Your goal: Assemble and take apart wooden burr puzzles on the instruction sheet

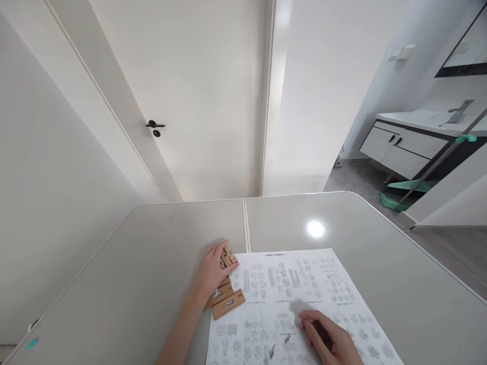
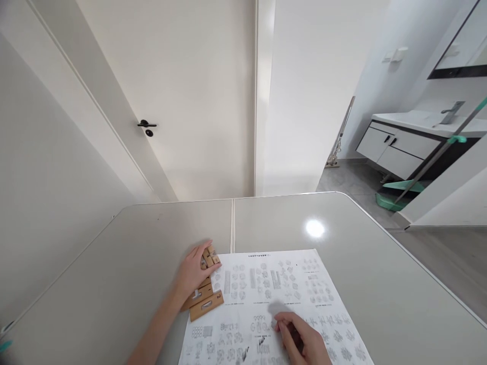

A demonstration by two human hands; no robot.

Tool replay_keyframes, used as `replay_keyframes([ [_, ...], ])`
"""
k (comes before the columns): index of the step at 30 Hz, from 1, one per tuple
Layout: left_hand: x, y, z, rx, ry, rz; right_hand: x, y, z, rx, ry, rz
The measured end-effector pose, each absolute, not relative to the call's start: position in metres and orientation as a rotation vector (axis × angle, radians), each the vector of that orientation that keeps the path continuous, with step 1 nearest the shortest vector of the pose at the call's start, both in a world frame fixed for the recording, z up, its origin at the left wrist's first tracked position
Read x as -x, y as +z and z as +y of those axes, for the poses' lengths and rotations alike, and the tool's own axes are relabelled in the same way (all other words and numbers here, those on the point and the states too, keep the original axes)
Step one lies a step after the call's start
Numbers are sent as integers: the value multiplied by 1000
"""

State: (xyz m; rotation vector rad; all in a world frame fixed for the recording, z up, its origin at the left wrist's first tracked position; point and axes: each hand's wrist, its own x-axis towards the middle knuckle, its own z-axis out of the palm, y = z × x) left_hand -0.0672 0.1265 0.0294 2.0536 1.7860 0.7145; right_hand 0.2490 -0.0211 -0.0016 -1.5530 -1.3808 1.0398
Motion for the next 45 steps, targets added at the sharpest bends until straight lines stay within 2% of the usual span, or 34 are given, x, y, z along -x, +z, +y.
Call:
replay_keyframes([
  [7, 47, 37, 122, -2024, 833, 1764, -251, -2, -21, 1528, 1054, -1386],
  [12, -4, 53, 89, -2116, 883, 1335, -251, 5, -19, 1502, 1132, -1299],
  [15, -36, 65, 73, -2225, 887, 1012, -250, 18, -11, 1408, 1309, -1033],
  [20, -71, 66, 64, -2358, 780, 673, -244, 35, 7, 1065, 1812, -677],
  [25, -71, 45, 63, -2250, 674, 819, -238, 26, 16, 993, 1886, -527],
  [29, -61, 33, 61, -1986, 700, 1034, -240, 26, 26, 917, 1950, -515],
  [36, -53, 34, 64, -1669, 826, 1144, -241, 46, 50, 916, 2055, -639],
  [40, -50, 34, 64, -1479, 955, 1151, -238, 56, 64, 1078, 1969, -852],
  [45, -50, 32, 65, -1236, 1102, 1083, -232, 56, 79, 1084, 1771, -1192],
])
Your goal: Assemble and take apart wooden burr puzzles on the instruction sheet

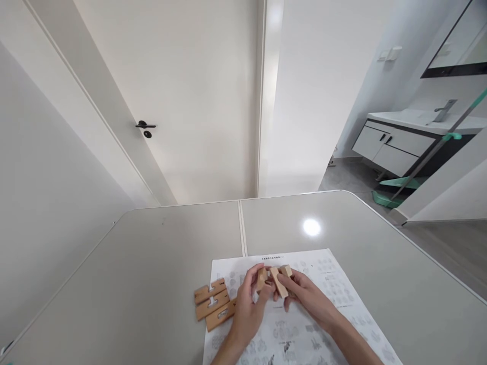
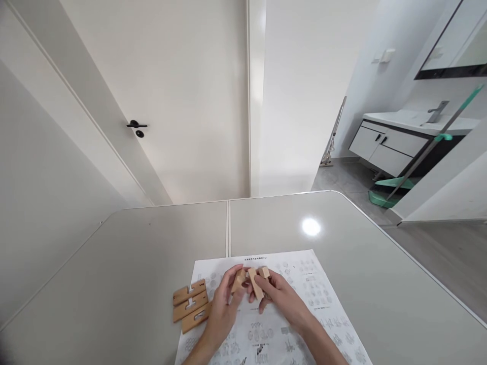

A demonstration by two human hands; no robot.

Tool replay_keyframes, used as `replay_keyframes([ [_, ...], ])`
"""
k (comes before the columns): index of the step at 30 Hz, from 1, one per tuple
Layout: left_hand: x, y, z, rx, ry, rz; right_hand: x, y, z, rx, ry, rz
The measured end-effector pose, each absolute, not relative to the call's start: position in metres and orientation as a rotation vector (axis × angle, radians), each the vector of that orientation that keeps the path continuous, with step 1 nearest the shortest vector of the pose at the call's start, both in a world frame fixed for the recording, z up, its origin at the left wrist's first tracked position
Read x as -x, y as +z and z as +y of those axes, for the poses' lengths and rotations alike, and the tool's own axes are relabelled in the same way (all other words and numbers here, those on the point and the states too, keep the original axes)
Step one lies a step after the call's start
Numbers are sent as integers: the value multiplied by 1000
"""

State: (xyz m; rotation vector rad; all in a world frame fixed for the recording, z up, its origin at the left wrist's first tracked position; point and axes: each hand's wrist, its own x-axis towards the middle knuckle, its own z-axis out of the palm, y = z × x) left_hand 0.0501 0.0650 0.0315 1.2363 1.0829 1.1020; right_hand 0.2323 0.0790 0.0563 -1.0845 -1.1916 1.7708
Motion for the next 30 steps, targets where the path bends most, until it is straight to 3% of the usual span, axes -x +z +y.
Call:
replay_keyframes([
  [9, -47, 29, 78, -528, 1010, 682, -232, -3, 79, 1415, 743, -1759],
  [14, -43, 25, 78, -560, 963, 631, -233, -11, 81, 1355, 447, -1940],
  [24, -47, 26, 74, -711, 916, 729, -233, -11, 80, 1389, 388, -1936],
  [30, -48, 29, 73, -746, 919, 817, -238, 0, 81, 1455, 711, -1459],
])
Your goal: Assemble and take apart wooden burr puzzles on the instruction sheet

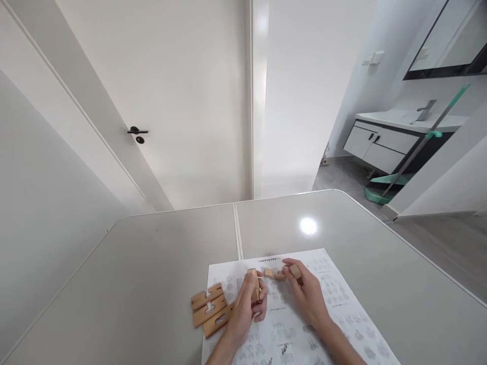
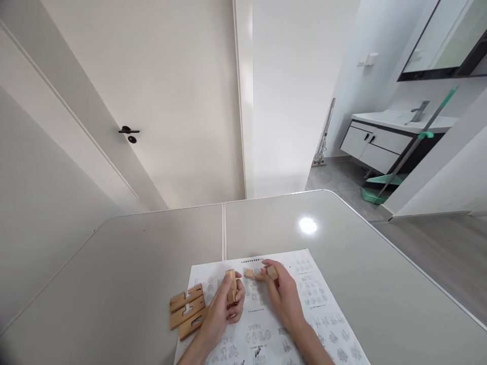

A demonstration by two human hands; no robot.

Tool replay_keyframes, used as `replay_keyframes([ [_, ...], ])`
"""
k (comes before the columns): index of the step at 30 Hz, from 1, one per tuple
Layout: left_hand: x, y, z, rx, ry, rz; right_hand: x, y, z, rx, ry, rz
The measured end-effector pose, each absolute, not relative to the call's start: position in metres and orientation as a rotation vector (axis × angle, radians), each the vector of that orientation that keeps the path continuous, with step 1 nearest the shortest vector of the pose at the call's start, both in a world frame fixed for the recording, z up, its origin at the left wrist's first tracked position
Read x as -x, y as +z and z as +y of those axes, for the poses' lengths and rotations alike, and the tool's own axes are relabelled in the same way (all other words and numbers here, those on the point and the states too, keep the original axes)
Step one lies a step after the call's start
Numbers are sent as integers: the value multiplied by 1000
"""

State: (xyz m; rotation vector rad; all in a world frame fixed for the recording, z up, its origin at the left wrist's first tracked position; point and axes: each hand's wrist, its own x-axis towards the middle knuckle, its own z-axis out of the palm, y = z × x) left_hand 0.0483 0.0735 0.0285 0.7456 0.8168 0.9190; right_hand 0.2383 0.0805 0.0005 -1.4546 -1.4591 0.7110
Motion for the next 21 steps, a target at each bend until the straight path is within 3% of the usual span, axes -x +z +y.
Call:
replay_keyframes([
  [8, -52, 23, 73, -945, 921, 779, -238, 12, 79, 1241, 1246, -1183],
  [16, -55, 16, 73, -993, 848, 795, -235, 17, 81, 1128, 1340, -1323],
  [21, -58, 22, 70, -995, 894, 849, -233, 25, 77, 1024, 1566, -1237],
])
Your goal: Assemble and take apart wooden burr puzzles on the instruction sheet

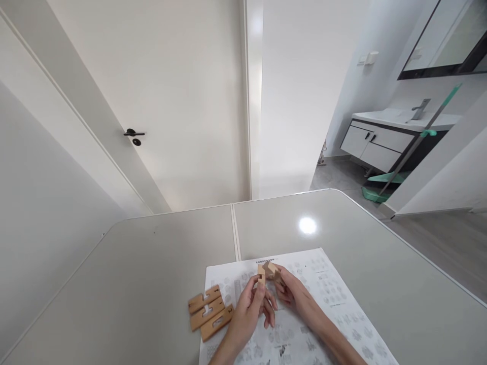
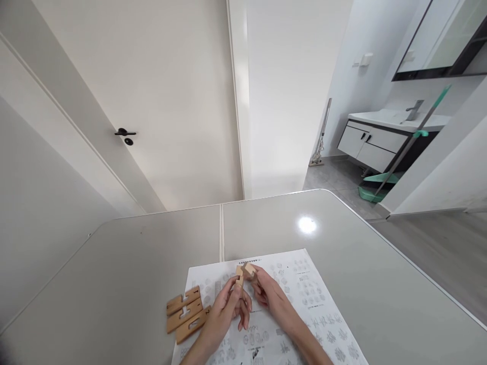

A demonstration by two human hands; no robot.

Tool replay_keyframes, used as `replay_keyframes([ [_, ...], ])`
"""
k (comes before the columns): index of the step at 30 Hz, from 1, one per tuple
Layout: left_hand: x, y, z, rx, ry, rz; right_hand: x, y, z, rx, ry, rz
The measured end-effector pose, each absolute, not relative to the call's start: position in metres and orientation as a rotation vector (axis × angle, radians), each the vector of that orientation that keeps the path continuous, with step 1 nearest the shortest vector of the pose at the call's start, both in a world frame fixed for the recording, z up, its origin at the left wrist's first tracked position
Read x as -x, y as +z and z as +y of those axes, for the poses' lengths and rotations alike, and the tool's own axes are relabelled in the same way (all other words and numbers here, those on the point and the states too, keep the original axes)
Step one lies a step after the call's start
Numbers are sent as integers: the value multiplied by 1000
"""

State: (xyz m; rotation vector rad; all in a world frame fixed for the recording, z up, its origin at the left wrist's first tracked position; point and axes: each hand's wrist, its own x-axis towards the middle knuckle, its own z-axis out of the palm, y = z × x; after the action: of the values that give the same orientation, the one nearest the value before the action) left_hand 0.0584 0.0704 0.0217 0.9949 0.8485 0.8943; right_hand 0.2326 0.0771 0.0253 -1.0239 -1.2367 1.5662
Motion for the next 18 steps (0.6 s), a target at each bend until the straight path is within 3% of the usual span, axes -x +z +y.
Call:
replay_keyframes([
  [18, -59, 19, 67, -1155, 863, 851, -233, 16, 82, 921, 1459, -1254],
])
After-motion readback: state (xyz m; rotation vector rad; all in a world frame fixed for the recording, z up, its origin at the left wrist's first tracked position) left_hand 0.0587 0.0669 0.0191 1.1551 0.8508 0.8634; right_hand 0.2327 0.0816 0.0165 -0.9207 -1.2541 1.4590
